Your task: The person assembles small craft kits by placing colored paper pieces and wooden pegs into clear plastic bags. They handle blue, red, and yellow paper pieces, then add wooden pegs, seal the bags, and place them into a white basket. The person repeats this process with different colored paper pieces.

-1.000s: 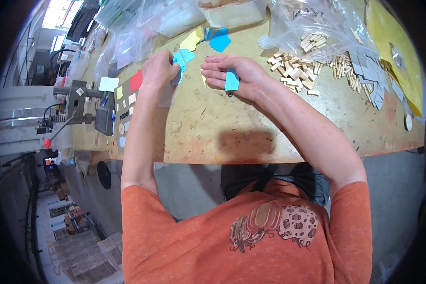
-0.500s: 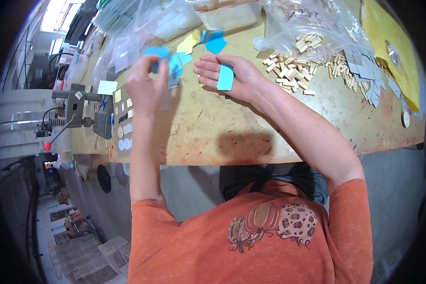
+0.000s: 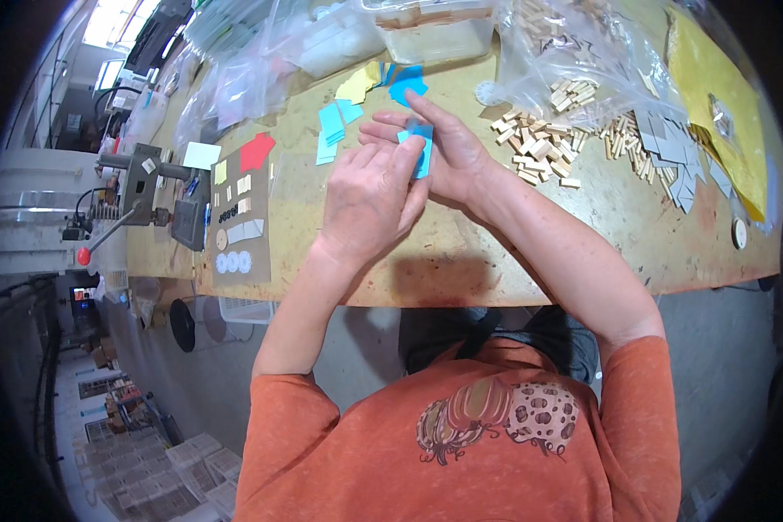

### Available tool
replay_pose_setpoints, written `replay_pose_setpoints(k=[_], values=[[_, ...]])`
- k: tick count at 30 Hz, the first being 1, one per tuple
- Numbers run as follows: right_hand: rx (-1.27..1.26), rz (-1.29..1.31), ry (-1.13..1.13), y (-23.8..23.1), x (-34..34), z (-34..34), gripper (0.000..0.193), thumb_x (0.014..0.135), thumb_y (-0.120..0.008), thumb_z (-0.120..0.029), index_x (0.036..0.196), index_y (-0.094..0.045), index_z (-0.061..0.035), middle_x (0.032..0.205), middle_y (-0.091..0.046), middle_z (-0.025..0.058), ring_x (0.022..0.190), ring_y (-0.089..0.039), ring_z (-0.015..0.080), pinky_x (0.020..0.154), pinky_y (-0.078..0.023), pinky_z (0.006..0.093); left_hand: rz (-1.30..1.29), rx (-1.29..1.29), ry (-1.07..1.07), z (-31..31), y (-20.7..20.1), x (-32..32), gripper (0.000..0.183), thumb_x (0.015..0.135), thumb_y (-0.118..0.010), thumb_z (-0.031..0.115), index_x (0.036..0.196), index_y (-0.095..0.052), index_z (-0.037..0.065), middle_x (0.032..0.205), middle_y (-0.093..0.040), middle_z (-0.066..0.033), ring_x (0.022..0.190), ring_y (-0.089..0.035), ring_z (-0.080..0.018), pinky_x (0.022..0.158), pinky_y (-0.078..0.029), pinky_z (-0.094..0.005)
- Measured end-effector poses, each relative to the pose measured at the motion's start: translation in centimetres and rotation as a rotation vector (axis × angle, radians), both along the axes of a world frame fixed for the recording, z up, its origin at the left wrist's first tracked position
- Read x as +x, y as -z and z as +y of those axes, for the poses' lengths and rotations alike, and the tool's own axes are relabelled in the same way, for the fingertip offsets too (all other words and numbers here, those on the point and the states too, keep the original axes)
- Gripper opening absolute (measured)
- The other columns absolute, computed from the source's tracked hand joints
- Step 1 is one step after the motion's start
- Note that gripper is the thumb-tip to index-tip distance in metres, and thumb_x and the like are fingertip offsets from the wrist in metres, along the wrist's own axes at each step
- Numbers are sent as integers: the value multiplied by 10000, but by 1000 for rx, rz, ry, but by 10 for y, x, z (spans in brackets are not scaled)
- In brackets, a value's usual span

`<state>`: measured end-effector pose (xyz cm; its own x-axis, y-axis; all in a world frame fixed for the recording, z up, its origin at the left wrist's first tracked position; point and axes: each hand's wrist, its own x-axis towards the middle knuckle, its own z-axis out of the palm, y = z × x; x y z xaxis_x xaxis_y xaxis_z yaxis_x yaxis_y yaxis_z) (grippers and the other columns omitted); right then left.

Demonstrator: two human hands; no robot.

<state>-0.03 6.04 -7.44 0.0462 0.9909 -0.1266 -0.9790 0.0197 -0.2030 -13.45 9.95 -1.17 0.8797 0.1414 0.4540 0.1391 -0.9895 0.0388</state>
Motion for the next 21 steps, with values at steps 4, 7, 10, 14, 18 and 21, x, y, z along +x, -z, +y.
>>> replay_pose_setpoints(k=[4,7,10,14,18,21], values=[[-42,-94,-38,5,-1,1,467,941,-591,-202,1287,-438,72,1299,-540,241,1238,-519,307,1089,-405,432,20,-94,61,2,-6,-4,352,775,-736,170,1084,-604,64,848,-654,-157,803,-648,-336,721,-514,-423],[-53,-95,-77,17,3,5,401,936,-544,-93,1291,-445,64,1263,-568,216,1164,-572,302,1042,-456,420,105,-273,90,13,-8,-7,289,811,-714,142,1060,-620,29,873,-676,-151,800,-666,-290,721,-524,-395],[-101,-115,-41,13,9,1,378,929,-531,-56,1286,-456,42,1231,-585,195,1100,-610,295,955,-513,424,32,-793,-84,48,-9,-3,226,840,-701,118,1036,-651,17,923,-703,-101,813,-677,-234,728,-531,-355],[-150,-44,15,3,5,4,344,911,-539,-65,1230,-459,36,1203,-590,205,1075,-622,292,839,-550,410,51,-489,-246,131,17,6,245,840,-717,119,1071,-682,45,1024,-702,-66,876,-670,-194,782,-533,-321],[-46,134,-34,8,17,2,345,894,-552,-66,1211,-455,31,1232,-572,212,1104,-612,297,859,-543,394,82,-418,-133,160,34,26,316,835,-722,113,1142,-674,57,1107,-677,-91,922,-663,-192,824,-530,-312],[-69,183,-12,-2,14,-1,362,891,-554,-66,1219,-440,38,1249,-561,220,1133,-601,307,876,-539,397,145,-484,-146,173,45,31,286,848,-711,111,1125,-681,45,1044,-693,-89,894,-664,-175,805,-528,-297]])
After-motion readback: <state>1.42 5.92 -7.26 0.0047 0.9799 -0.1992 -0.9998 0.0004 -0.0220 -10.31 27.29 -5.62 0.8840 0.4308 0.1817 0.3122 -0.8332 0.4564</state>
